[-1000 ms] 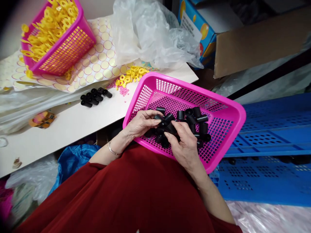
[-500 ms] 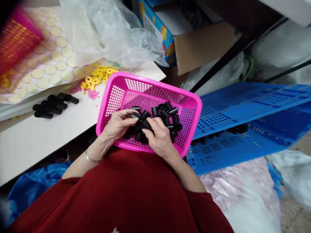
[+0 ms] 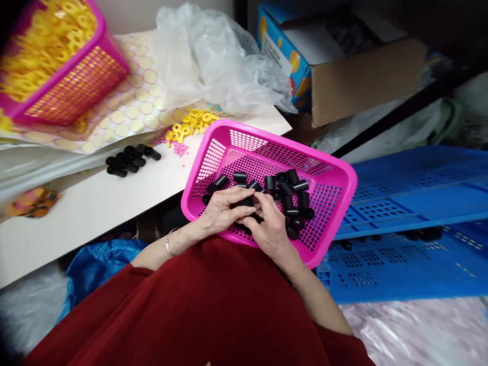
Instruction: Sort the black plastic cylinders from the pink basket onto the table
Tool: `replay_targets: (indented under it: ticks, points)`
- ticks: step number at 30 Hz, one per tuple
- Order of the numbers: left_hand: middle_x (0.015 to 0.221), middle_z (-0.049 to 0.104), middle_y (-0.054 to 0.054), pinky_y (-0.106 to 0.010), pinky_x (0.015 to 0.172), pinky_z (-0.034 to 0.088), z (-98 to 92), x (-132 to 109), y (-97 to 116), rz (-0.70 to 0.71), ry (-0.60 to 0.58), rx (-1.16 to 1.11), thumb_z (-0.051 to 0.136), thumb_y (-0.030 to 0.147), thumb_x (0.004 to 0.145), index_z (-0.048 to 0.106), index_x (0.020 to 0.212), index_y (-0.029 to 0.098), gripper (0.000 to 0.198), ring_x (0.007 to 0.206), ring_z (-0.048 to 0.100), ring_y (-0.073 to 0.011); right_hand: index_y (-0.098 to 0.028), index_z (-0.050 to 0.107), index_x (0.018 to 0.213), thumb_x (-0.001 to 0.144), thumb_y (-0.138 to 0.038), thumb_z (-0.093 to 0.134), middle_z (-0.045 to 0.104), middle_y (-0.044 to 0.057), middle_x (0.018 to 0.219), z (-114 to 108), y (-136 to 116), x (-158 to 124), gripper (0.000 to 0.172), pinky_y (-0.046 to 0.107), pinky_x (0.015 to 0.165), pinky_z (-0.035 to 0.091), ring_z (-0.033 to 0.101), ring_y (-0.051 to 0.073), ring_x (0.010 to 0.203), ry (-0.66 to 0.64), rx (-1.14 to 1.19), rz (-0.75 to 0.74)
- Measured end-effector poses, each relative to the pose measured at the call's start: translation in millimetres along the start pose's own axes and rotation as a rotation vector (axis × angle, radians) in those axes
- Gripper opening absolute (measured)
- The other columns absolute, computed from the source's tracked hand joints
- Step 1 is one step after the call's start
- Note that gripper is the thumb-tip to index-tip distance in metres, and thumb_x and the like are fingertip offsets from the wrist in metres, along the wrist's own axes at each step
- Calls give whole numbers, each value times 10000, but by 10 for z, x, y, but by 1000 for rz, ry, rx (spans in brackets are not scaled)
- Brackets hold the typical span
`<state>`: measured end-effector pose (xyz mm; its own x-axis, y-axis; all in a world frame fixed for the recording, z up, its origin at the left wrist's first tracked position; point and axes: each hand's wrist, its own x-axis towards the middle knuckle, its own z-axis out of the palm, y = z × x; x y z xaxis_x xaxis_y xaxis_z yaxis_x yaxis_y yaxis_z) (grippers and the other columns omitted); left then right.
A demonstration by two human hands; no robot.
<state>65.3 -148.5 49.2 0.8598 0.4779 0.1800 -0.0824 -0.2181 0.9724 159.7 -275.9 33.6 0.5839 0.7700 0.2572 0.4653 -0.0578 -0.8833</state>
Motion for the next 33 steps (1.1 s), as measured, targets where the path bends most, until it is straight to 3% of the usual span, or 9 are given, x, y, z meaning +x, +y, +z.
replay_targets:
  ticks: [2,5,8,12,17,25,30,31,33]
  points:
    - [954,730,-65,-296,828,563,-101,-106,21,90,115,47,752,373,791,748,1073,201,330,878,678,-165,-233,567,1201,796,-307,716,603,69,1119,-27,39,57,437,361,742,623,662,180,861,-81,-46,-41]
    - [946,721,-40,-293,823,555,-445,-300,-29,89,525,147,816,336,715,727,1082,218,396,857,668,-154,-196,603,1115,837,-332,661,585,109,1154,-151,134,220,316,380,703,608,650,176,765,-99,-211,-46]
    - [927,689,-19,-288,777,543,-985,-513,-226,-44,967,259,838,307,635,685,1107,208,507,807,644,-141,-184,637,995,879,-295,549,632,97,998,-262,253,420,183,395,689,572,630,199,714,-161,-458,-93]
    - [885,624,4,-255,727,491,-1682,-787,-562,-293,1247,383,766,190,619,636,1087,146,487,769,588,-115,-177,665,908,822,-123,411,665,116,973,-239,355,678,274,377,693,526,618,252,841,-419,-746,-294]
    - [821,540,44,-269,816,423,-2111,-906,-771,-474,1281,484,718,113,675,562,1148,54,502,784,509,-91,-160,680,964,770,-91,414,679,113,1013,-112,338,908,336,377,809,498,588,252,905,-697,-864,-376]
    - [827,602,7,-291,762,443,-2351,-692,-827,-470,1239,612,633,147,609,574,986,159,382,762,551,-155,-177,663,988,870,-299,471,673,110,1002,148,190,912,256,401,816,457,559,273,948,-690,-840,-217]
    - [970,604,-64,-376,897,437,-1975,-604,-556,-285,1341,838,600,134,618,602,944,181,329,955,552,-237,-180,650,891,860,-251,480,658,125,923,267,207,878,188,387,729,436,545,274,894,-664,-916,-261]
    - [952,607,-62,-374,888,442,-1806,-556,-483,-184,1254,837,603,150,654,612,936,189,284,941,551,-232,-180,647,887,857,-247,484,654,124,916,253,214,886,179,386,724,439,545,272,886,-662,-902,-271]
    - [875,615,-53,-351,814,457,-1409,-413,-355,10,880,782,591,188,740,623,891,204,156,846,550,-207,-186,643,894,848,-250,499,645,115,902,194,222,907,164,384,717,446,546,266,863,-637,-865,-282]
